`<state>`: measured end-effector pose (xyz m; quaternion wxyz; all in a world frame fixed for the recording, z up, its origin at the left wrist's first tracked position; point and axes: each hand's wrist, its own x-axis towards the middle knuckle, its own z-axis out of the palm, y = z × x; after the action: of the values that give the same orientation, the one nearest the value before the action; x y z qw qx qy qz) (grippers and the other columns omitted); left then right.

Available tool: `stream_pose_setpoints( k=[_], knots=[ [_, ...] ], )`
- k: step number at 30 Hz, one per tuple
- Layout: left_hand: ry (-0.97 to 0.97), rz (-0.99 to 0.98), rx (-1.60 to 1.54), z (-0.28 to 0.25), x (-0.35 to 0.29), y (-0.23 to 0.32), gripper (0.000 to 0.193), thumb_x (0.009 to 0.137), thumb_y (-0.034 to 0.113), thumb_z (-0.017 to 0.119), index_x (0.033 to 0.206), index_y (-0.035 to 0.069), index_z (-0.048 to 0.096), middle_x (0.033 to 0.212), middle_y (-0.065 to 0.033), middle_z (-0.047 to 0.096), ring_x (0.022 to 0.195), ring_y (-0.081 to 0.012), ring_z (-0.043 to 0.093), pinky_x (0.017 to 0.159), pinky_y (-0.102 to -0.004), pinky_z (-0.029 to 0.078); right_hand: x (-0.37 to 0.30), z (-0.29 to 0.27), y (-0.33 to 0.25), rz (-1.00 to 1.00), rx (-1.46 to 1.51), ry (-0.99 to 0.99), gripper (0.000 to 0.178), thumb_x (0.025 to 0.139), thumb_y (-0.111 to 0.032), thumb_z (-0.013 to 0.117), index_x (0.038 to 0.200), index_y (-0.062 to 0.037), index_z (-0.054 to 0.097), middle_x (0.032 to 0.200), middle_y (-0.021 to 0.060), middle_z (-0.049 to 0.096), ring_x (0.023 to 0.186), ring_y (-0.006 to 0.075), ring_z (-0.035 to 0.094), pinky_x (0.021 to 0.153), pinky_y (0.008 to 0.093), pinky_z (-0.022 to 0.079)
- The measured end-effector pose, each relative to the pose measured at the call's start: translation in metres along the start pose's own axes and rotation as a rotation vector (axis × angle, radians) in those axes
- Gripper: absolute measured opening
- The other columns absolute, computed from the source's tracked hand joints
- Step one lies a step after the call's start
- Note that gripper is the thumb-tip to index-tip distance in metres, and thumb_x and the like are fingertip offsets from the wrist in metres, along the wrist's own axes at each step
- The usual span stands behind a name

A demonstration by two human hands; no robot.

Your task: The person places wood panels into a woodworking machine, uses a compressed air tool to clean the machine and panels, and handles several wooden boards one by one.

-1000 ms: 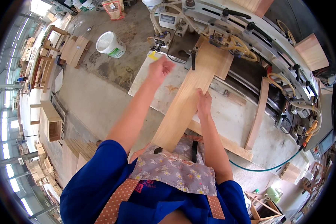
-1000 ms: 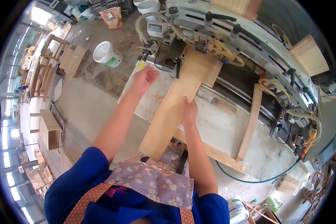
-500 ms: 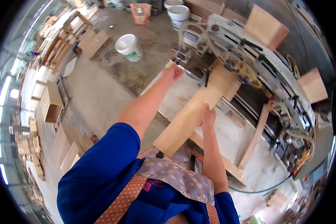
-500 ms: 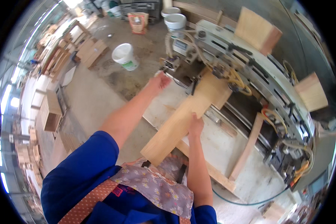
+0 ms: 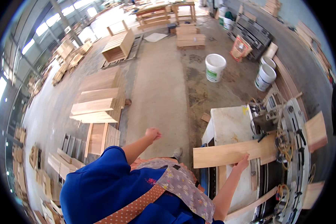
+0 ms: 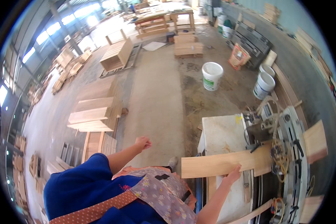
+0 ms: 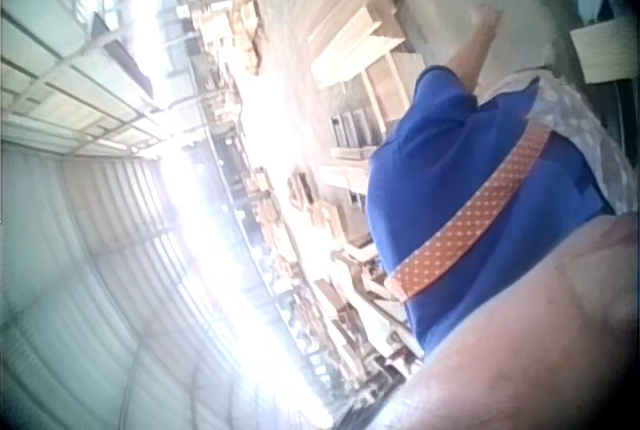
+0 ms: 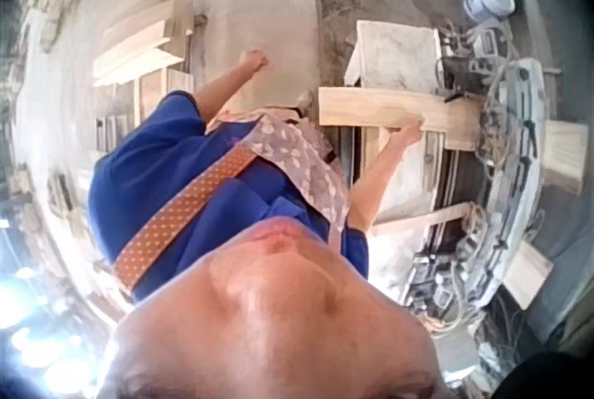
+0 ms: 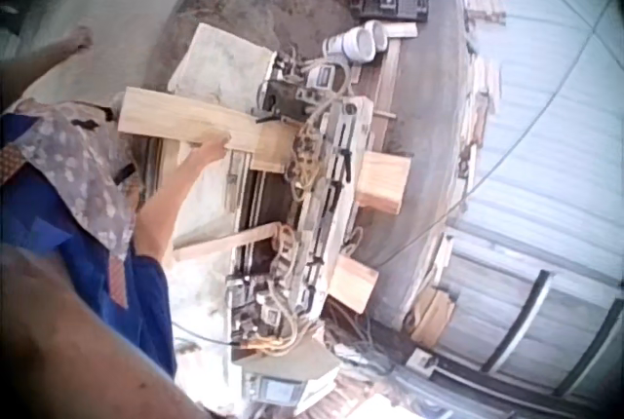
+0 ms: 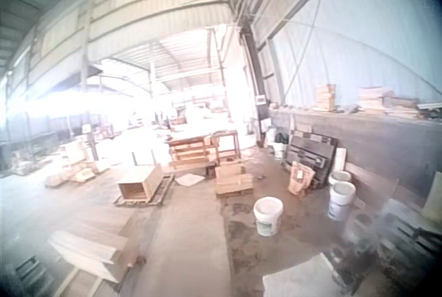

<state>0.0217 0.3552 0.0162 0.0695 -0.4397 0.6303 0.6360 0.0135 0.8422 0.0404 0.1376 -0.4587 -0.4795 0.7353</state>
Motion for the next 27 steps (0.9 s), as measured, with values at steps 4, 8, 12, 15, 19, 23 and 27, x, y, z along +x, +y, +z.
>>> stream_pose_setpoints(
  k=[4, 8, 12, 15, 19, 23, 27],
  knots=[
    [0.136, -0.160, -0.195, -0.067, -0.001, -0.037, 0.014, 0.084, 0.011, 0.052, 0.092, 0.000, 0.057, 0.082, -0.0138, 0.064, 0.063, -0.0231, 0.065, 0.049, -0.0297, 0.054, 0.004, -0.003, -0.003, -0.005, -0.075, -0.008, 0.046, 0.087, -0.043, 0.058, 0.109, -0.0035, 0.055, 0.086, 0.0071, 0.060, 0.063, 0.0184, 0.060, 0.041, 0.0277, 0.044],
    [0.157, -0.163, -0.396, -0.118, 0.046, -0.084, 0.016, 0.087, 0.013, 0.053, 0.094, 0.000, 0.057, 0.083, -0.0157, 0.064, 0.065, -0.0263, 0.066, 0.049, -0.0320, 0.054, 0.013, -0.003, 0.010, -0.009, -0.238, -0.034, 0.044, 0.085, -0.044, 0.063, 0.099, -0.0020, 0.060, 0.076, 0.0048, 0.061, 0.058, 0.0161, 0.058, 0.039, 0.0260, 0.041],
    [0.125, -0.164, -0.413, -0.120, 0.080, -0.061, 0.017, 0.088, 0.013, 0.050, 0.095, 0.000, 0.057, 0.083, -0.0159, 0.064, 0.065, -0.0248, 0.066, 0.049, -0.0326, 0.053, -0.009, -0.009, 0.031, -0.200, -0.316, 0.048, 0.043, 0.083, -0.041, 0.066, 0.092, 0.0010, 0.063, 0.073, 0.0054, 0.062, 0.057, 0.0163, 0.058, 0.043, 0.0263, 0.044],
    [0.077, -0.187, -0.458, -0.134, 0.095, -0.027, 0.021, 0.090, 0.018, 0.051, 0.094, -0.001, 0.058, 0.082, -0.0149, 0.064, 0.064, -0.0231, 0.066, 0.047, -0.0313, 0.052, -0.009, -0.028, 0.027, -0.372, -0.627, 0.058, 0.041, 0.083, -0.034, 0.067, 0.102, 0.0016, 0.062, 0.088, 0.0114, 0.065, 0.072, 0.0243, 0.063, 0.059, 0.0351, 0.052],
    [0.147, -0.112, -0.500, -0.189, 0.134, -0.001, 0.027, 0.088, 0.025, 0.056, 0.095, -0.001, 0.058, 0.081, -0.0144, 0.063, 0.063, -0.0229, 0.065, 0.046, -0.0305, 0.051, -0.081, 0.021, 0.026, -0.728, -1.352, 0.464, 0.042, 0.088, -0.031, 0.056, 0.116, -0.0003, 0.055, 0.112, 0.0181, 0.060, 0.100, 0.0352, 0.058, 0.085, 0.0457, 0.047],
    [0.354, 0.027, -0.172, -0.258, 0.187, 0.014, 0.034, 0.087, 0.032, 0.061, 0.102, 0.002, 0.054, 0.085, -0.0141, 0.063, 0.074, -0.0276, 0.064, 0.061, -0.0381, 0.054, -0.088, 0.032, 0.051, -0.853, -1.561, 0.291, 0.045, 0.093, -0.034, 0.043, 0.122, -0.0006, 0.051, 0.119, 0.0211, 0.055, 0.112, 0.0376, 0.050, 0.096, 0.0465, 0.040],
    [0.602, 0.598, 0.530, -0.283, 0.185, 0.093, 0.046, 0.074, 0.033, 0.071, 0.104, 0.003, 0.052, 0.109, -0.0170, 0.058, 0.107, -0.0323, 0.053, 0.088, -0.0453, 0.045, -0.101, 0.032, 0.066, -0.873, -1.691, 0.296, 0.047, 0.094, -0.034, 0.041, 0.122, 0.0021, 0.050, 0.119, 0.0229, 0.055, 0.114, 0.0375, 0.047, 0.099, 0.0454, 0.036]
  ],
)
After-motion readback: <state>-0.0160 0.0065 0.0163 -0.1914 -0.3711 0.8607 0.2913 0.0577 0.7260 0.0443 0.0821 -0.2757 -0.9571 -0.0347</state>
